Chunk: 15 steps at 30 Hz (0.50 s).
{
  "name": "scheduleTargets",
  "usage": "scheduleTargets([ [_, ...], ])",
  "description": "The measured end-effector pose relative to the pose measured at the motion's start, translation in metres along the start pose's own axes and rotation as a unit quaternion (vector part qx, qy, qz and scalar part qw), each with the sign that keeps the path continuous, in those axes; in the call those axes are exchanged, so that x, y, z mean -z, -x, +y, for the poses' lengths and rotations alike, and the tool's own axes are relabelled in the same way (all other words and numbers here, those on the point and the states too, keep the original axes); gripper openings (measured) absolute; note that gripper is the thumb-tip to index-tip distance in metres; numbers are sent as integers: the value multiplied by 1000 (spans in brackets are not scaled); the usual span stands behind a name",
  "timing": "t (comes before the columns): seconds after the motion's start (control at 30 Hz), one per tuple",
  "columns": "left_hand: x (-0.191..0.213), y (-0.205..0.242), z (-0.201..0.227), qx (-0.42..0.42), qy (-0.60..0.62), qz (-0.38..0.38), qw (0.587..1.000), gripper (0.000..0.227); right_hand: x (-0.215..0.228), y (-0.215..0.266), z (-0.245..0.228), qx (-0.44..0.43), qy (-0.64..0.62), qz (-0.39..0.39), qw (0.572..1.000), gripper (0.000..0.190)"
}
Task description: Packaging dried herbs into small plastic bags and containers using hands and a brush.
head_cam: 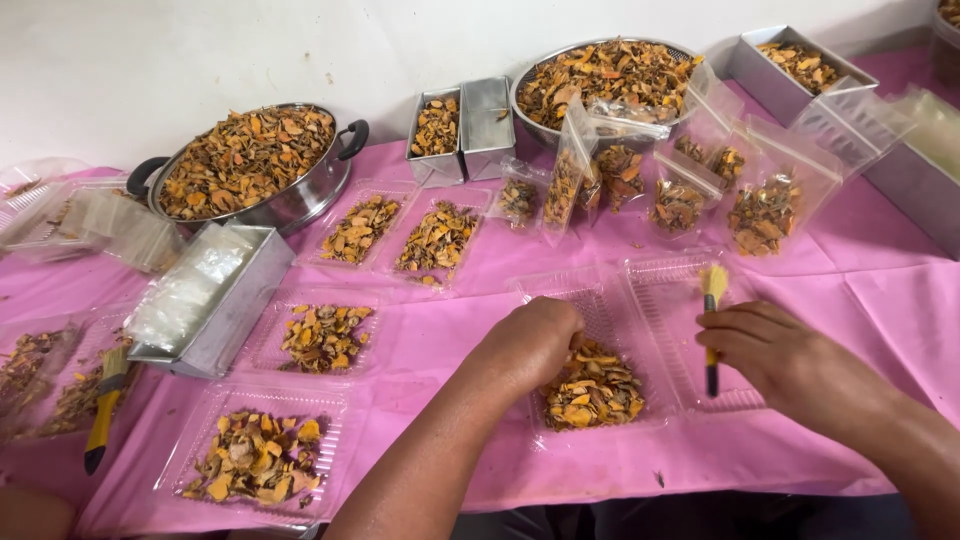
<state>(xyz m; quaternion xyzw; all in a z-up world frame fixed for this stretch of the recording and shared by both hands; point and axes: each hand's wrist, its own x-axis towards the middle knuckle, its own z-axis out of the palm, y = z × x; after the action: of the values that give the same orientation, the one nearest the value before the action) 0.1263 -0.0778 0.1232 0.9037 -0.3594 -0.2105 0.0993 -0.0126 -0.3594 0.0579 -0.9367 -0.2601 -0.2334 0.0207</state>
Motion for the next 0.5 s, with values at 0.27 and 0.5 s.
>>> scheduleTargets([
  [0.27, 20, 18, 14, 45, 174, 10, 984, 34, 63, -32, -38, -231, -353, 220, 880, 23],
  [0.5, 7, 14, 15, 61, 136, 1, 989, 26, 59, -59, -101, -185, -447, 282, 828, 17],
])
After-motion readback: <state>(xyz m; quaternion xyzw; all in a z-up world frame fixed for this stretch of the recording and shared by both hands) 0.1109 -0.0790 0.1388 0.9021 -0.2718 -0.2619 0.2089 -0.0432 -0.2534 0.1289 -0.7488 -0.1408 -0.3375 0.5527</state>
